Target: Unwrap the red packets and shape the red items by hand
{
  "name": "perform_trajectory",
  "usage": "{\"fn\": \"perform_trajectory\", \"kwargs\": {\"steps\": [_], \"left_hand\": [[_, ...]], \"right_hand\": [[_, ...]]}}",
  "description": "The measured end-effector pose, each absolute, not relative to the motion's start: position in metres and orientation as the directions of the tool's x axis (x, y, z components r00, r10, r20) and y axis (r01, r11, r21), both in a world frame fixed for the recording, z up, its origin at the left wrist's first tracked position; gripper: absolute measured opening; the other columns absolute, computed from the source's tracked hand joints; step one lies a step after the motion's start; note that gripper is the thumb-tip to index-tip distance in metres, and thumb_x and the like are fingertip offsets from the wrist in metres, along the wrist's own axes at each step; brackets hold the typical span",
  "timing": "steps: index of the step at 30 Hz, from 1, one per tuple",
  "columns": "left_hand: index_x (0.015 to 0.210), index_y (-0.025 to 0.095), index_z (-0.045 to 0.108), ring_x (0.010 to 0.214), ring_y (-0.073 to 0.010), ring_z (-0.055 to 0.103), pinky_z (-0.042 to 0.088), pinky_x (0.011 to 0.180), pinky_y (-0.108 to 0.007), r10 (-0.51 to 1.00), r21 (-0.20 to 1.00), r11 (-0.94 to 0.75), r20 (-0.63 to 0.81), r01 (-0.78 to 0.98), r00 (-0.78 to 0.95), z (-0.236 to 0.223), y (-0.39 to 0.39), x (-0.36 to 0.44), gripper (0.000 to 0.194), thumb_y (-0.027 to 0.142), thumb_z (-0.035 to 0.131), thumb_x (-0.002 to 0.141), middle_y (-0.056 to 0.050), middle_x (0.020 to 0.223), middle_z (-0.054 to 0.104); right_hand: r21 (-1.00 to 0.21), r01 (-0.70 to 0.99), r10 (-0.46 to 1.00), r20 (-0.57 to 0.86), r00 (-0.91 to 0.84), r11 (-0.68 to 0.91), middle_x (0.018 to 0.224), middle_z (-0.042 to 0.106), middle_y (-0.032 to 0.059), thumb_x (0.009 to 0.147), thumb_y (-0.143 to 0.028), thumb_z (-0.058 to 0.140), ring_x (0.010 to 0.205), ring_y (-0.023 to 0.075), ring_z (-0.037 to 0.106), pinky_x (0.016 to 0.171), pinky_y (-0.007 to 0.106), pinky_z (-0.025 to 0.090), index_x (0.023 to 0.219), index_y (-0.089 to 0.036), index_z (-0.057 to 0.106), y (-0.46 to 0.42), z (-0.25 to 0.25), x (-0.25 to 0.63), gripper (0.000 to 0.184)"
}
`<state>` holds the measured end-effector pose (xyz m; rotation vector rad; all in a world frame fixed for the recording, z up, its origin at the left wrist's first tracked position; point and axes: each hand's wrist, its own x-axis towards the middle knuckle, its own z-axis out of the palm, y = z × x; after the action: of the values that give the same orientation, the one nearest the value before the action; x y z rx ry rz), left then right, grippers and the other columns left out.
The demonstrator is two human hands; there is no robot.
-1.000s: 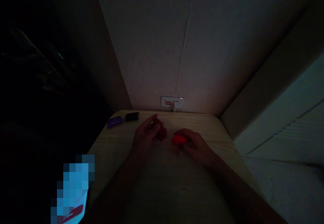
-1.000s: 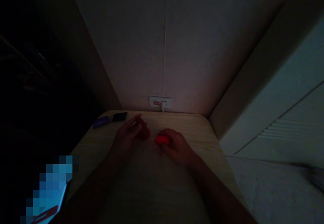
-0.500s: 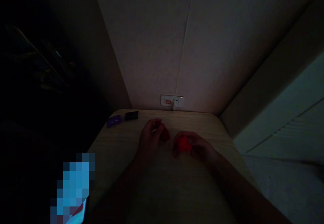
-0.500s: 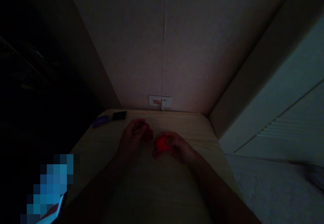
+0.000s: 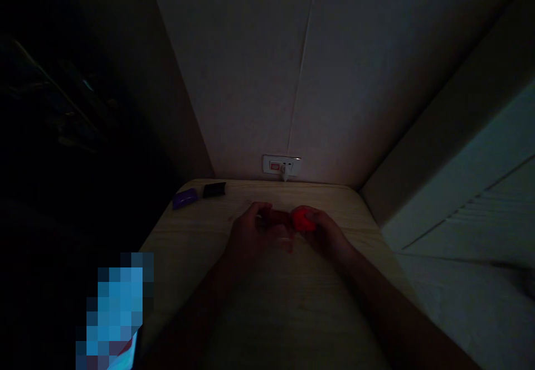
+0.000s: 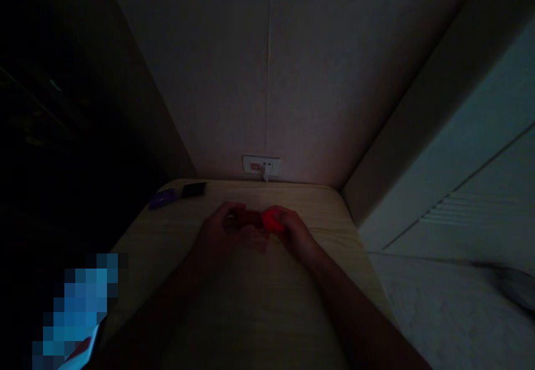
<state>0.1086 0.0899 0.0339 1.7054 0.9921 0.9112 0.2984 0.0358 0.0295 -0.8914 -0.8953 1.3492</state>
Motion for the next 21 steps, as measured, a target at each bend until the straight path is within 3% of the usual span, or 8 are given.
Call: {"fn": "perform_trajectory", "kwargs": {"steps": [1,6,12,21], "left_hand": [[0.114,0.02,0.061,0.091,-0.0218,0.072,0.056,0.081,-0.034,0.898,0.939,-0.25,0.134,0.235,0.419,0.038,0.089,0.108,0.049,0.031,0.083,0.072,-0.005,0.106,0.073],[0.089,0.021,0.062,0.075,-0.0175,0.064,0.047,0.065,-0.027,0.806,0.815,-0.432,0.156,0.387,0.571,0.052,0.085,0.103,0.028,0.028,0.082,0.071,0.002,0.081,0.068],[0.088,0.021,0.063,0.073,-0.0177,0.061,0.041,0.063,-0.029,0.763,0.721,-0.527,0.167,0.45,0.625,0.049,0.084,0.102,0.031,0.039,0.082,0.073,0.001,0.08,0.067],[0.086,0.023,0.061,0.078,-0.021,0.061,0.041,0.067,-0.031,0.688,0.628,-0.618,0.142,0.473,0.711,0.056,0.083,0.095,0.019,0.032,0.075,0.076,-0.001,0.085,0.067]], "right_hand": [[-0.915,-0.402,0.999,0.012,0.03,0.023,0.071,0.068,0.0027,0.075,-0.038,0.069,0.067,0.0173,0.06,0.067,0.029,0.049,0.077,-0.017,0.073,0.036,0.032,0.3,0.022],[-0.93,-0.364,0.997,-0.068,0.044,-0.047,0.061,0.065,0.0049,0.078,-0.038,0.066,0.053,0.0169,0.058,0.049,0.027,0.045,0.068,-0.014,0.071,0.038,0.034,0.31,0.026],[-0.922,-0.386,0.984,-0.1,0.148,-0.036,0.06,0.067,0.0039,0.082,-0.041,0.061,0.047,0.0157,0.057,0.042,0.025,0.042,0.074,-0.015,0.071,0.041,0.027,0.314,0.029],[-0.898,-0.418,0.987,-0.087,-0.131,-0.135,0.056,0.066,0.0067,0.075,-0.045,0.062,0.049,0.0205,0.061,0.044,0.029,0.047,0.07,-0.015,0.069,0.028,0.042,0.307,0.032]]}}
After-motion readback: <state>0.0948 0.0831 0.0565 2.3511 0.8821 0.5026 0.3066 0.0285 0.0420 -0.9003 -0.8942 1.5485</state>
